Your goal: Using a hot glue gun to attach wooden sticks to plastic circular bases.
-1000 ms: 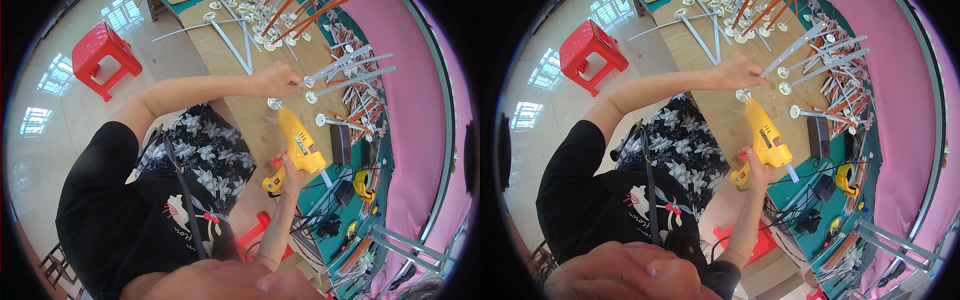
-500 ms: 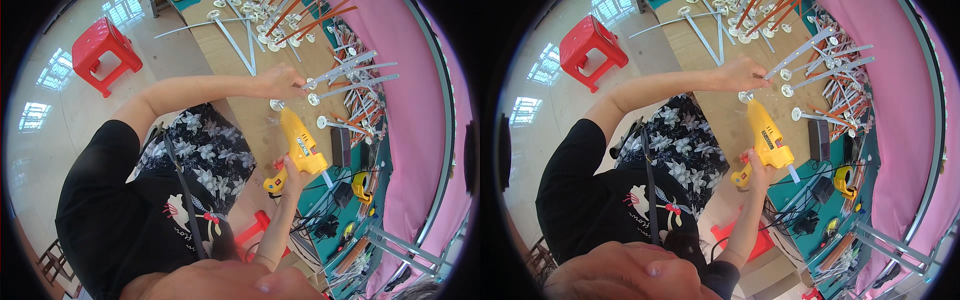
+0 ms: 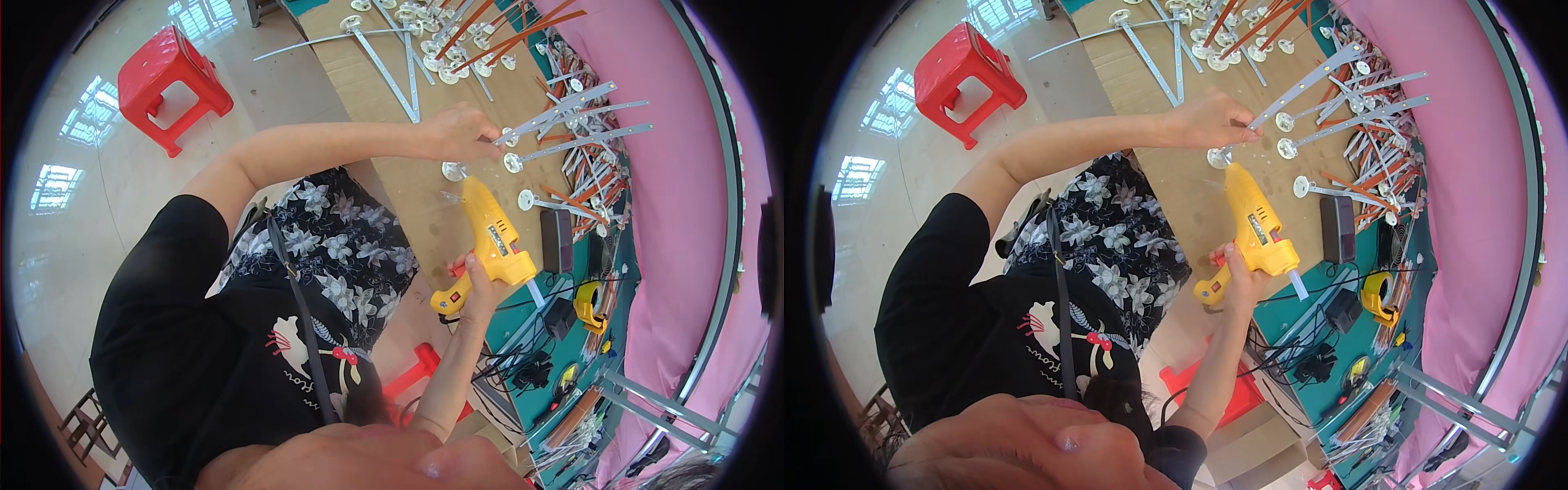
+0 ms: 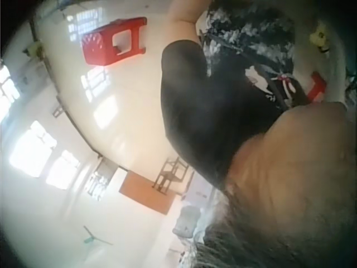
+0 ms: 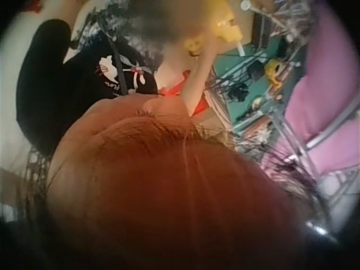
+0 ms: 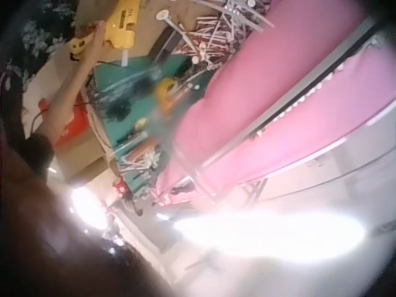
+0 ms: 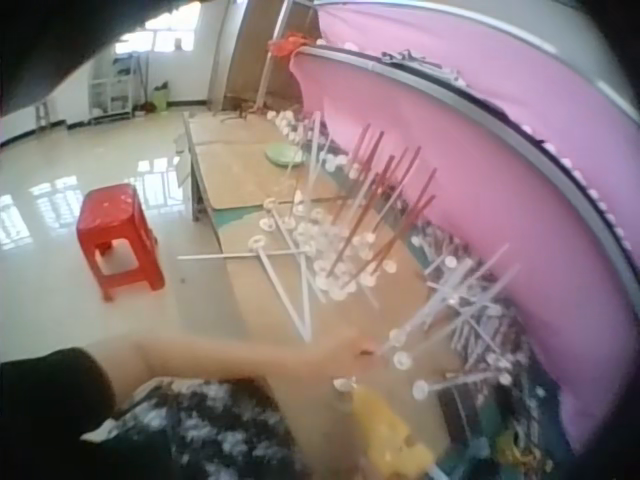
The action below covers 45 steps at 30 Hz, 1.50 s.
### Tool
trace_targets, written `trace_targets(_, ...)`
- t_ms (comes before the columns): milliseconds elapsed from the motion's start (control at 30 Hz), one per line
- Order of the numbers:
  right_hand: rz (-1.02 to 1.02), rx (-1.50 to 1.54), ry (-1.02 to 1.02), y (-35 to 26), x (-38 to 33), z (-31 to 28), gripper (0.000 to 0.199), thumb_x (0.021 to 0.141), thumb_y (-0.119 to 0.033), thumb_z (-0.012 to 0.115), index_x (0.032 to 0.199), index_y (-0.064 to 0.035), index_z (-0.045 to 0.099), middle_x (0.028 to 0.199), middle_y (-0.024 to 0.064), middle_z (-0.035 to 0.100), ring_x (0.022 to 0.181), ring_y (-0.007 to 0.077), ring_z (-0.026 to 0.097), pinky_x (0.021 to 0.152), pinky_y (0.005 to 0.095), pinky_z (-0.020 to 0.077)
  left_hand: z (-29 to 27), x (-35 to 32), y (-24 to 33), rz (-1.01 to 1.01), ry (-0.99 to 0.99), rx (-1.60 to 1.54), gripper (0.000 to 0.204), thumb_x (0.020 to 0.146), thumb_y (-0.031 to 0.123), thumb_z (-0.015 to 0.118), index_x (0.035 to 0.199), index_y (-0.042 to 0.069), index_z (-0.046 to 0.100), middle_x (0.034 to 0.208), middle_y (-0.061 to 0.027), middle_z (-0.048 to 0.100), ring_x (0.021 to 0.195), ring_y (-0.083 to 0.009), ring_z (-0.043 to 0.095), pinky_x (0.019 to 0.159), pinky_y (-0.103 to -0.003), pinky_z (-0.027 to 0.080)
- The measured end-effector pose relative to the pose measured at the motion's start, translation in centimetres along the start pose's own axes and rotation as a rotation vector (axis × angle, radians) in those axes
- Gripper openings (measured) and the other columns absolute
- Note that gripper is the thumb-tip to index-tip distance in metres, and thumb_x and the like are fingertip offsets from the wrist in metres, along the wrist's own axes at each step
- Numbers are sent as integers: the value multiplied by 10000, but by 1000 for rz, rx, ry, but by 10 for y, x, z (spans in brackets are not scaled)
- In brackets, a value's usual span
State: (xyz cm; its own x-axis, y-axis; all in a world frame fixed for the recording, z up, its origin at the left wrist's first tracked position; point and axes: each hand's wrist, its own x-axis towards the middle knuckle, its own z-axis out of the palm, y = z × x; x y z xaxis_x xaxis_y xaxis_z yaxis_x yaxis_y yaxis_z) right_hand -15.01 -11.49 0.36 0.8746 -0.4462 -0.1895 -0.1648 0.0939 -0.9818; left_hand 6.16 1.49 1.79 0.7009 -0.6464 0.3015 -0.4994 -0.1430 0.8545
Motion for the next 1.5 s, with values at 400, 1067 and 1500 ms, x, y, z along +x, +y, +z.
trace_targets(400,-25,-7,2,-3,-5,-3,188,788,-24,566,949,43,498,688,116,575,606,195,590,561,291,493,-1,1,0,-34,-13,5,229,807,229,628,928,41,678,757,-133,659,668,-216,630,619,-313,470)
trace_targets(1067,82,-142,19,-21,-5,-2,190,771,-45,581,934,33,522,702,114,596,605,196,610,527,275,494,4,-3,1,19,-7,-59,171,765,200,624,875,80,677,638,-116,602,566,-247,578,562,-357,436)
trace_targets(1500,16,190,31,10,-18,-40,323,774,-59,605,1058,15,469,750,140,591,667,247,615,535,299,505,-7,-3,-13,169,-231,-165,250,838,210,595,997,22,640,921,-113,646,834,-208,620,745,-314,474)
